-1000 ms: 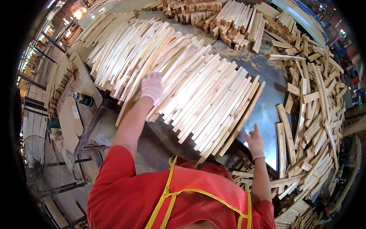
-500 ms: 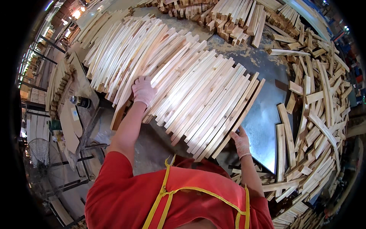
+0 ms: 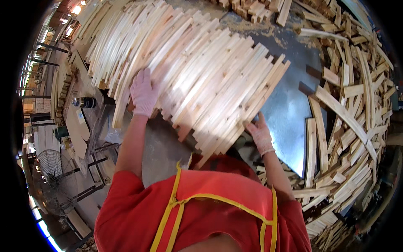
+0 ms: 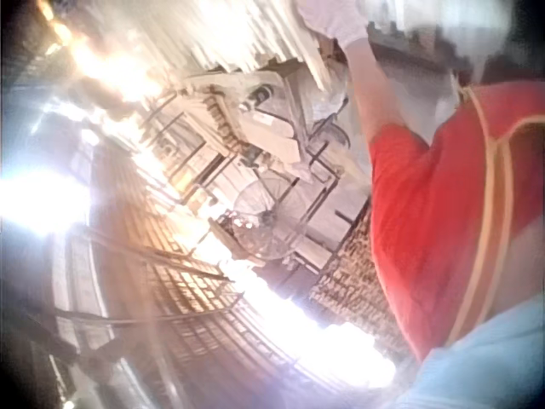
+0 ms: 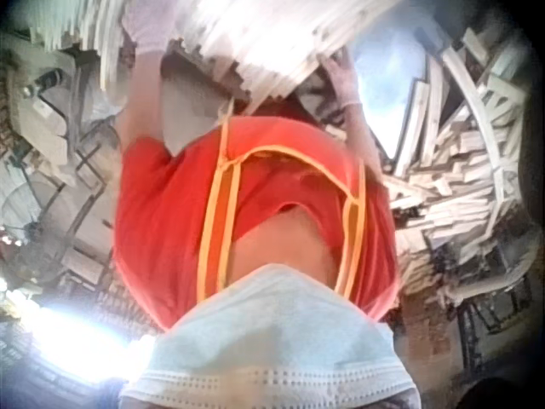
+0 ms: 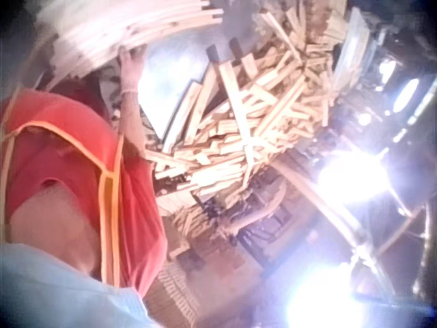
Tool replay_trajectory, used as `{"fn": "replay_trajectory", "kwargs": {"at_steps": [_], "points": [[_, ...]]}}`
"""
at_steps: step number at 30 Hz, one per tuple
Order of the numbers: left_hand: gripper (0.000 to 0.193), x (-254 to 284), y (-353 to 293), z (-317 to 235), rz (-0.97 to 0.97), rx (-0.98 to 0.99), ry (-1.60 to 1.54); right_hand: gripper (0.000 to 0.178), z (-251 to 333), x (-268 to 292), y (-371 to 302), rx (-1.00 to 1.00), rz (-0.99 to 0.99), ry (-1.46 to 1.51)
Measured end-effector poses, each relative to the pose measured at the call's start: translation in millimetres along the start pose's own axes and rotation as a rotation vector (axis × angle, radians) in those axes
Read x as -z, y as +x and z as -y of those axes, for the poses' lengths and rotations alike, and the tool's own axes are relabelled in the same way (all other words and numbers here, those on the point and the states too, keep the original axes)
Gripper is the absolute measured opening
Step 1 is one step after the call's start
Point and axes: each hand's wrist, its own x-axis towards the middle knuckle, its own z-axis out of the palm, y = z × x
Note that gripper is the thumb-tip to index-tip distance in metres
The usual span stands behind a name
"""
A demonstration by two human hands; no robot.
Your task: The person sorts and stacks small wooden planks on a metal table in a workshop. They pick up individual pieces from a large pile, align them, and place them into a neat stack, occasionally adjusting the pile to access more wood.
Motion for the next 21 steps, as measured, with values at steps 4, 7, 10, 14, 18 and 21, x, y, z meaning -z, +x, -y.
{"fn": "replay_trajectory", "kwargs": {"at_steps": [4, 7, 10, 14, 18, 21], "points": [[0.075, 29, -129, -18, -0.057, 0.512, -0.687, 0.095, 7, -3, 2, -0.021, -0.213, -0.008], [0.066, -6, -205, -53, 0.058, 1.281, -1.404, 0.094, -16, -3, 23, 0.106, -0.298, -0.053], [0.048, -13, -220, -100, 0.421, 1.448, -2.092, 0.093, -7, -13, 32, 0.115, -0.416, -0.136], [0.042, 32, -232, -127, 1.085, 1.034, -1.737, 0.096, 0, 15, 46, 0.200, -0.405, 0.035], [0.050, 82, -164, -111, 1.355, -0.207, -0.943, 0.045, 43, 28, 23, 0.135, -0.430, 0.045], [0.063, 92, -91, -144, 1.028, -0.148, -0.942, 0.034, 24, 66, 36, 0.172, -0.320, -0.064]]}}
